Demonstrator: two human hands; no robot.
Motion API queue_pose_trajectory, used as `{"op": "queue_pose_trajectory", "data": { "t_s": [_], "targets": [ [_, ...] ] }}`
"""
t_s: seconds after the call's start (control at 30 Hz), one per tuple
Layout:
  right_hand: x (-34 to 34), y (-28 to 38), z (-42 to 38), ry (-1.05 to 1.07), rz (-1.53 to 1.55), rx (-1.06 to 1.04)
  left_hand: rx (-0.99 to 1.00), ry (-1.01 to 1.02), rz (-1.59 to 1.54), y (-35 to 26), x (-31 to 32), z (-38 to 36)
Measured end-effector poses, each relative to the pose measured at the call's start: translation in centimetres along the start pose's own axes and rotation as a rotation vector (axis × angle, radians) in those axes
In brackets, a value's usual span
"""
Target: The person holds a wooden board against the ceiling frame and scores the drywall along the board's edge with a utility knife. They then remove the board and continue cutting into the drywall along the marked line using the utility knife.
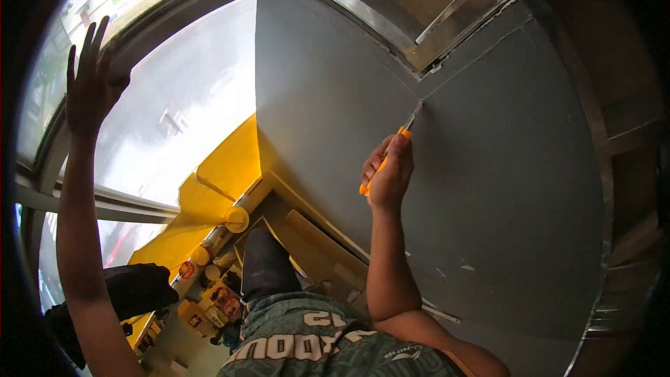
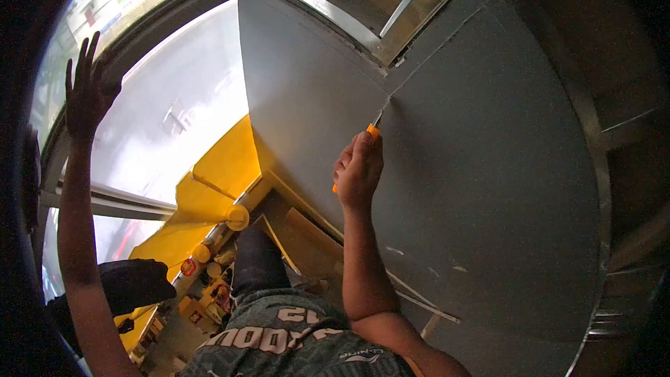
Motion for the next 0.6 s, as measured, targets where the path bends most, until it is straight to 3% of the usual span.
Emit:
{"op": "queue_pose_trajectory", "data": {
  "t_s": [0.17,0.23,0.3,0.33,0.53,0.6],
  "targets": [
    [-0.6,1.3,-0.9,-0.015,-0.017,0.079,0.0,-0.031,-0.054,0.2,0.2,0.2],
    [-1.5,3.0,-2.3,-0.035,-0.036,-0.003,0.015,-0.054,-0.073,-0.6,-1.1,0.8],
    [-2.0,5.1,-2.3,-0.049,-0.057,-0.084,-0.238,0.308,0.08,0.2,0.1,1.2],
    [-2.3,6.5,-2.3,-0.043,-0.052,-0.134,-0.168,0.157,-0.005,0.2,0.2,1.0],
    [-3.8,15.8,0.7,-0.07,-0.126,-0.372,-0.065,-0.007,-0.109,0.0,-0.4,0.7],
    [-4.0,17.5,2.0,-0.091,-0.141,-0.459,-0.119,0.044,-0.093,-0.1,-0.4,0.8]
  ]
}}
Point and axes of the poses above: each hand's wrist, its own z-axis towards the middle knuckle, its own x-axis out of the palm, y = z × x, the point moved 8 cm from there along z, towards the middle knuckle, and after that the axes turned 15 degrees about -z, right-handed, at the moved point
